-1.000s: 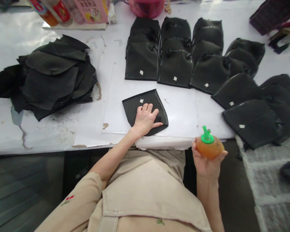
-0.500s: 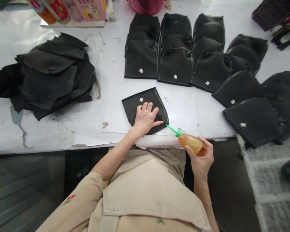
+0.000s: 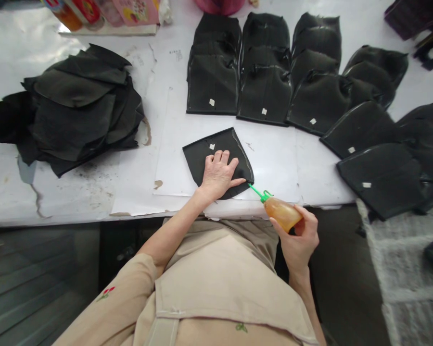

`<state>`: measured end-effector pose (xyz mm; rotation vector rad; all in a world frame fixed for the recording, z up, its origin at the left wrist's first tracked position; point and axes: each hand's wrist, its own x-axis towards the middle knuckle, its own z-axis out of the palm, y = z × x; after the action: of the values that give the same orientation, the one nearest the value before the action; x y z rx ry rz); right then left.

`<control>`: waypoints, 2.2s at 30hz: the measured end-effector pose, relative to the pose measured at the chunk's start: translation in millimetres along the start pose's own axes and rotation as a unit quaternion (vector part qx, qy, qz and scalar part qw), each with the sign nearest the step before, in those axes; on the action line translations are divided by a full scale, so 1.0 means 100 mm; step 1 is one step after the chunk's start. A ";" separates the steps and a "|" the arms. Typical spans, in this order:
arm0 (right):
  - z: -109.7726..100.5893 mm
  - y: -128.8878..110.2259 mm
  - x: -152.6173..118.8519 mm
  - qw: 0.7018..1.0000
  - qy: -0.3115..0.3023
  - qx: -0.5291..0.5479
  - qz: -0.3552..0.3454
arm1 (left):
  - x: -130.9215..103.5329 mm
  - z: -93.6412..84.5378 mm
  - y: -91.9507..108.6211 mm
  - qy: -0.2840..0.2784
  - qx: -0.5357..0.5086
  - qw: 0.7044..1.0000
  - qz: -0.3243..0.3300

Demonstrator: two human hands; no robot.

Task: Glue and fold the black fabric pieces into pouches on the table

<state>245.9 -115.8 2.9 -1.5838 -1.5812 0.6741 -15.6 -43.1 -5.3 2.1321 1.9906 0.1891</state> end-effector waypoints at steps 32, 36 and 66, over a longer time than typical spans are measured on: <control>0.10 -0.08 -0.20 0.996 -0.071 0.046 0.031 | -0.37 0.06 -0.47 0.013 -0.149 0.987 0.058; 0.14 -0.08 -0.22 0.996 -0.079 0.050 0.013 | -0.36 0.10 -0.44 0.025 -0.145 0.988 0.050; 0.28 -0.14 -0.26 0.994 -0.101 0.038 -0.026 | -0.39 0.00 -0.69 -0.037 -0.253 0.959 0.124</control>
<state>212.4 -138.1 -4.9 -1.4497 -1.7156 0.8791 -85.7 -77.8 -19.8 1.9967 1.4268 0.5814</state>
